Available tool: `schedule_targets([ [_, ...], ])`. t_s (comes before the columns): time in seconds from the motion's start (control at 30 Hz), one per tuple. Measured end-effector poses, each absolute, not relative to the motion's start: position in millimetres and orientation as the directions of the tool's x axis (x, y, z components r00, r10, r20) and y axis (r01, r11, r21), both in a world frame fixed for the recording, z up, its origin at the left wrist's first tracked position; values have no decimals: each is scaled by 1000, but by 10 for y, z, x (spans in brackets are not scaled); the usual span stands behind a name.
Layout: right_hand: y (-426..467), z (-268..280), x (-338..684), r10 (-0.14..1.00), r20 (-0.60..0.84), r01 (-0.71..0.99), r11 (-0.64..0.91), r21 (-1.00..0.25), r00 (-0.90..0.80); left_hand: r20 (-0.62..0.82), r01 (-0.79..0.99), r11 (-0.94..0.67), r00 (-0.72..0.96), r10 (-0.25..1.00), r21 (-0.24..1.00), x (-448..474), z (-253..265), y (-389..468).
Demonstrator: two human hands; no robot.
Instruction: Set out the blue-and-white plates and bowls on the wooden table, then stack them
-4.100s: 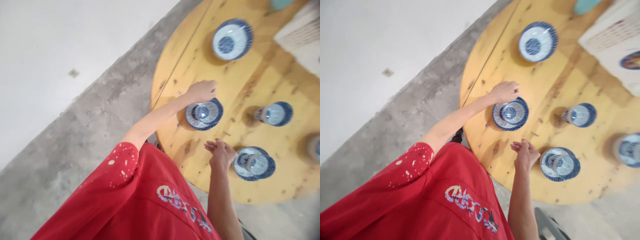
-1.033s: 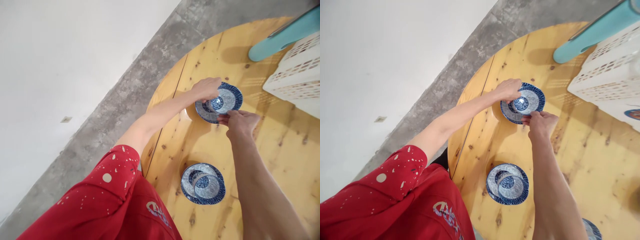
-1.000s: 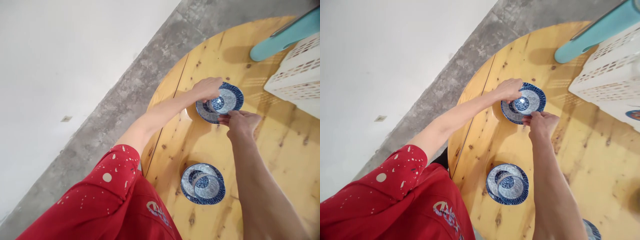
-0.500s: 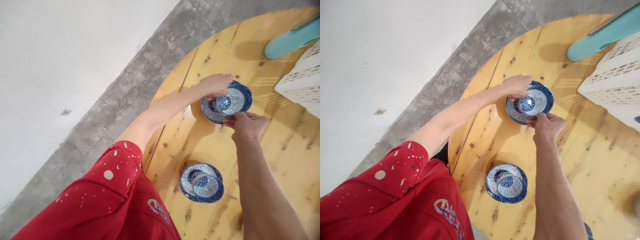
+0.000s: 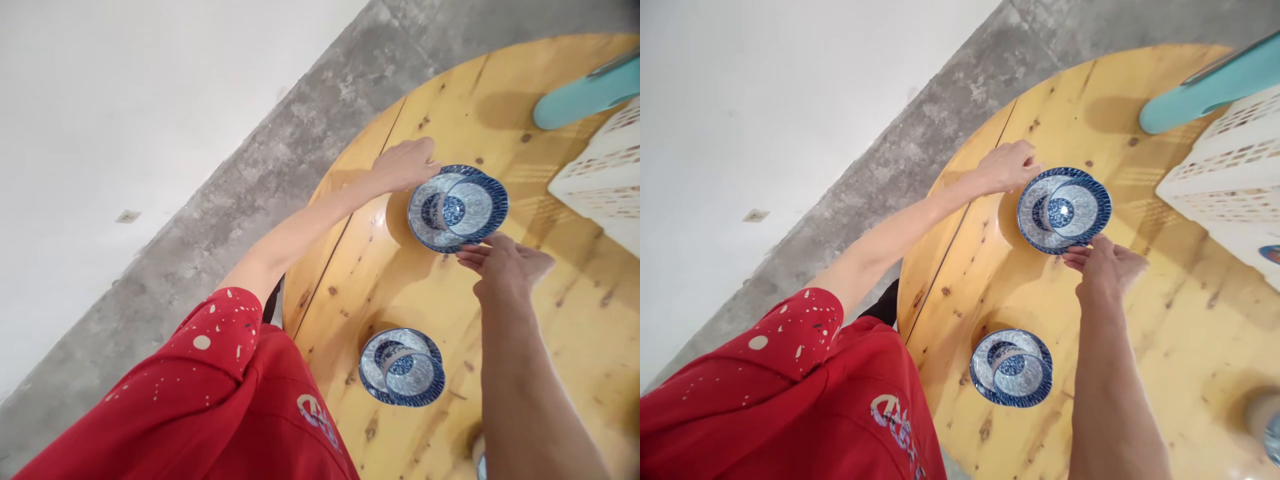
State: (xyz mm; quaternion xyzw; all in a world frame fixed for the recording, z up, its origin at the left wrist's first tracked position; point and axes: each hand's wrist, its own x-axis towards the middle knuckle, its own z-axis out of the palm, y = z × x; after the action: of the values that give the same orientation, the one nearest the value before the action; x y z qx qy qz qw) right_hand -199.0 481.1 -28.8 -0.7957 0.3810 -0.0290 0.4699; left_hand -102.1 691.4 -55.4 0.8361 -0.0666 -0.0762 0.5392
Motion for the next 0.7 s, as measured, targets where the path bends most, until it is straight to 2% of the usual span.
schedule_targets([
  [0.1, 4897, -284, -1964, -630, -307, -578, -280, -767, 713, -82, -33, -507, 976, -203, 861, -1194, -536, 7051],
  [0.47, 5029, -350, -1948, -631, -300, -558, -257, -789, 715, -55, -7, -482, 992, -114, 876, -1511, -543, 7413],
  [0.7, 5045, -344, -1956, -649, -306, -573, -246, -782, 696, -28, -33, -492, 993, -115, 870, -1513, -576, 7415],
])
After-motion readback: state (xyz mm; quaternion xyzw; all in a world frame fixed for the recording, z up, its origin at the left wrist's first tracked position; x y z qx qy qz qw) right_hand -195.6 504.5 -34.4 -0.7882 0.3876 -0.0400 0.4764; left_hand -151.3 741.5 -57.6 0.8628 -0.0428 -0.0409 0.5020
